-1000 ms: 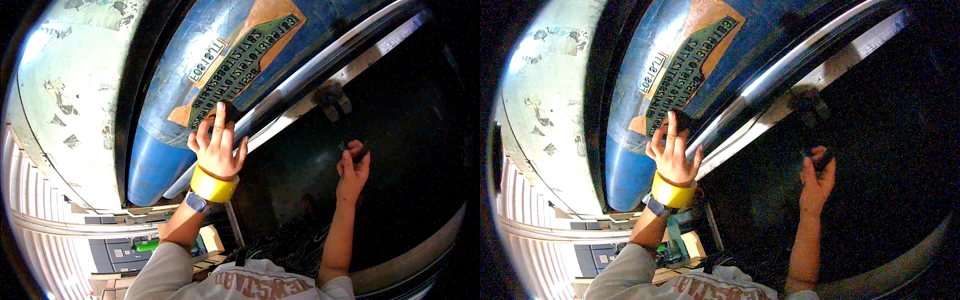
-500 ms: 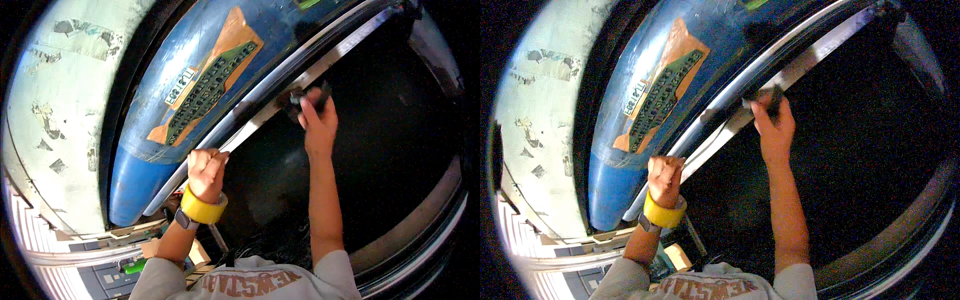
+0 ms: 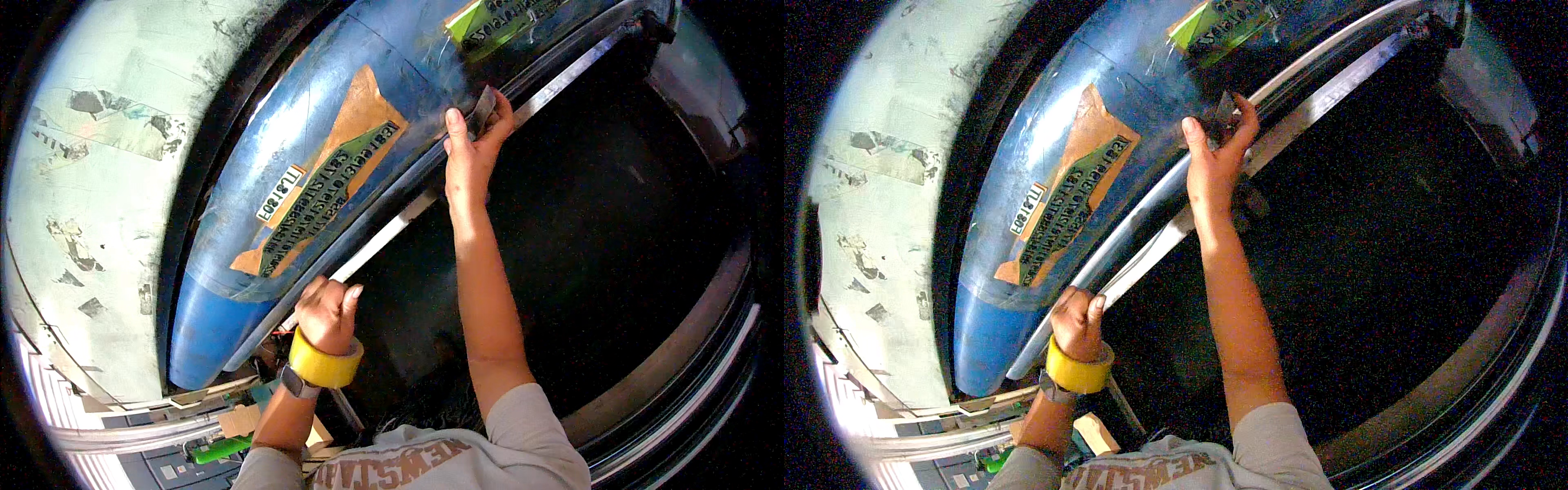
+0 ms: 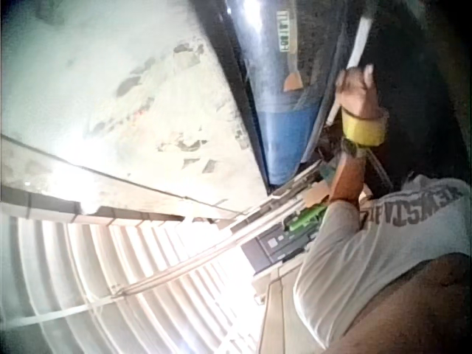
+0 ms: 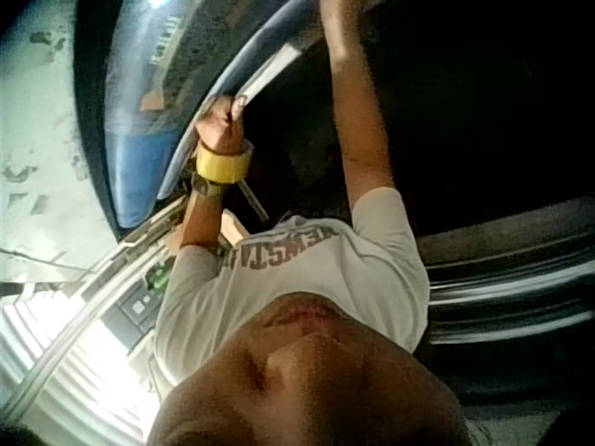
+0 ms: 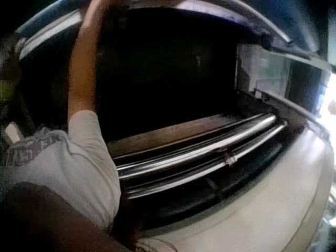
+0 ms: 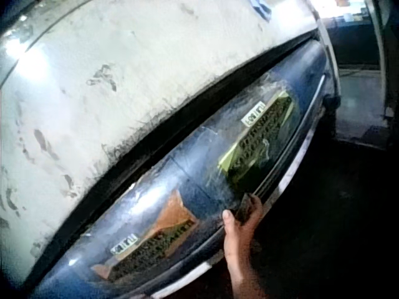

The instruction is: The person applies yellow tape to a metallic surface on a large piece of machinery using a handheld blade to cut the tape.

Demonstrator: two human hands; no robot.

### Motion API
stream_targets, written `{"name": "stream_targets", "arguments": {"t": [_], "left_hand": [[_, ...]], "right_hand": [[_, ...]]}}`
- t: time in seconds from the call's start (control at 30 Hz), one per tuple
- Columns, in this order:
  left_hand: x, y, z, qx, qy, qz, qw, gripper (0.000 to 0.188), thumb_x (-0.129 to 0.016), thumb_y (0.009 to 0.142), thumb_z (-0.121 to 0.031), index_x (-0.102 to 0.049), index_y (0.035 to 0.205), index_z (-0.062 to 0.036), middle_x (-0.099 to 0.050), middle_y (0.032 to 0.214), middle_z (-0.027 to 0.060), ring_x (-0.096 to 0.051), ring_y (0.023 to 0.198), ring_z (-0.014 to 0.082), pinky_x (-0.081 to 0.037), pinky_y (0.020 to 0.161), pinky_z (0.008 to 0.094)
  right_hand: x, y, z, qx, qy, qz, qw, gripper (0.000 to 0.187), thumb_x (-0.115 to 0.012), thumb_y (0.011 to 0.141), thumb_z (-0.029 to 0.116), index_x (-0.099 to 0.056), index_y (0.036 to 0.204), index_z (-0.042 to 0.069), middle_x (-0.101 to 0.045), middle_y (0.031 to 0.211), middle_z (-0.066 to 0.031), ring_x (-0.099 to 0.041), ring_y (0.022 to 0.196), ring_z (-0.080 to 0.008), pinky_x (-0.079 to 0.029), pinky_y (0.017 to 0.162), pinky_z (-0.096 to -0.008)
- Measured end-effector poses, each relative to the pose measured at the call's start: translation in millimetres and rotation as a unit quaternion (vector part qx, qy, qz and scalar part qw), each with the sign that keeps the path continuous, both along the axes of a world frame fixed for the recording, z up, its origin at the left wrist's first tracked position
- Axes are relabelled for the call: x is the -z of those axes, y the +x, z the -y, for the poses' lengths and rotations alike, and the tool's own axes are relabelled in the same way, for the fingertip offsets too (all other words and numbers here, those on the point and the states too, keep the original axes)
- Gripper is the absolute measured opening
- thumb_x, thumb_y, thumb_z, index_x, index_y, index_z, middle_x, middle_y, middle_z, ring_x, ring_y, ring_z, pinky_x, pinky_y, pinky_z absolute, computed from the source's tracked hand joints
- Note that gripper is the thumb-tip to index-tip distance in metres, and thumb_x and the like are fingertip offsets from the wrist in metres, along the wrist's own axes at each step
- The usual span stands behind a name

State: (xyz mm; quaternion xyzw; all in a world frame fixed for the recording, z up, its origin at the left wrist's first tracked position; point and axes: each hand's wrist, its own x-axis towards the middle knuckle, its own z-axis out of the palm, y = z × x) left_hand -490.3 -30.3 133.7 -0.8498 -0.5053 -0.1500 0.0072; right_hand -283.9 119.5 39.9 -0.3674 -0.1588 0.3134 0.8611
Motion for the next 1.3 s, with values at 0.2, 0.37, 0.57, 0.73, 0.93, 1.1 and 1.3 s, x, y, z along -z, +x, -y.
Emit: {"name": "stream_targets", "arguments": {"t": [0.2, 0.37, 0.57, 0.73, 0.93, 1.1, 1.3], "left_hand": [[23, 21, -3, 0.034, -0.003, 0.065, 0.997, 0.009, -0.065, 0.077, 0.001, -0.056, 0.079, -0.0012, -0.058, 0.076, 0.0145, -0.055, 0.072, 0.0342, -0.047, 0.063, 0.0392], [13, 29, 10, -0.032, -0.05, 0.117, 0.991, 0.018, -0.073, 0.074, -0.005, -0.055, 0.072, -0.0025, -0.057, 0.068, 0.012, -0.055, 0.064, 0.0318, -0.046, 0.056, 0.0376], [3, 2, 31, -0.091, -0.045, 0.043, 0.994, 0.02, -0.07, 0.08, -0.016, -0.058, 0.07, -0.0041, -0.058, 0.067, 0.0109, -0.056, 0.064, 0.0325, -0.045, 0.059, 0.0405], [4, -26, 38, -0.072, -0.067, 0.099, 0.99, 0.009, -0.066, 0.08, -0.009, -0.064, 0.076, -0.0007, -0.061, 0.079, 0.0154, -0.058, 0.078, 0.0356, -0.046, 0.076, 0.0421], [24, -14, 56, -0.032, -0.138, 0.466, 0.873, 0.021, -0.061, 0.09, -0.014, -0.065, 0.105, 0.0005, -0.067, 0.098, 0.0138, -0.063, 0.093, 0.0251, -0.049, 0.083, 0.035], [42, 14, 65, -0.071, -0.245, 0.743, 0.619, 0.022, -0.058, 0.091, -0.005, -0.06, 0.112, 0.0002, -0.068, 0.101, 0.0126, -0.062, 0.081, 0.017, -0.051, 0.078, 0.0305], [49, 93, 58, -0.201, -0.144, 0.817, 0.52, 0.011, -0.059, 0.093, -0.011, -0.063, 0.09, -0.0021, -0.068, 0.088, 0.0117, -0.059, 0.069, 0.0138, -0.05, 0.066, 0.028]], "right_hand": [[0, 26, 7, -0.108, 0.03, -0.112, 0.987, 0.04, -0.063, 0.089, 0.014, -0.044, 0.125, 0.015, -0.047, 0.105, 0.001, -0.044, 0.081, -0.0074, -0.038, 0.058, -0.0216], [-25, 12, 35, -0.1, -0.044, -0.099, 0.989, 0.02, -0.053, 0.095, 0.009, -0.056, 0.114, 0.004, -0.043, 0.078, 0.0042, -0.034, 0.061, -0.0033, -0.027, 0.05, -0.0202], [-53, -3, 87, -0.25, 0.094, -0.184, 0.946, 0.016, -0.058, 0.092, 0.008, -0.063, 0.104, -0.001, -0.05, 0.072, 0.0021, -0.039, 0.056, -0.0041, -0.032, 0.048, -0.0194], [-62, 2, 126, -0.306, -0.06, -0.011, 0.95, 0.014, -0.061, 0.086, 0.004, -0.064, 0.1, 0.001, -0.061, 0.077, -0.0013, -0.044, 0.054, -0.0042, -0.033, 0.047, -0.0188], [-54, -40, 189, -0.569, -0.134, 0.113, 0.803, 0.018, -0.056, 0.094, 0.019, -0.067, 0.102, 0.007, -0.055, 0.069, 0.0034, -0.044, 0.056, -0.0048, -0.035, 0.051, -0.0208], [-55, -33, 181, -0.718, -0.149, 0.019, 0.68, 0.023, -0.049, 0.098, 0.024, -0.058, 0.096, 0.004, -0.044, 0.06, 0.0028, -0.033, 0.048, -0.0055, -0.026, 0.044, -0.0222], [-54, 26, 137, -0.829, -0.145, 0.059, 0.536, 0.023, -0.049, 0.099, 0.028, -0.055, 0.098, 0.006, -0.044, 0.062, 0.0046, -0.034, 0.049, -0.0042, -0.024, 0.044, -0.0215]]}}
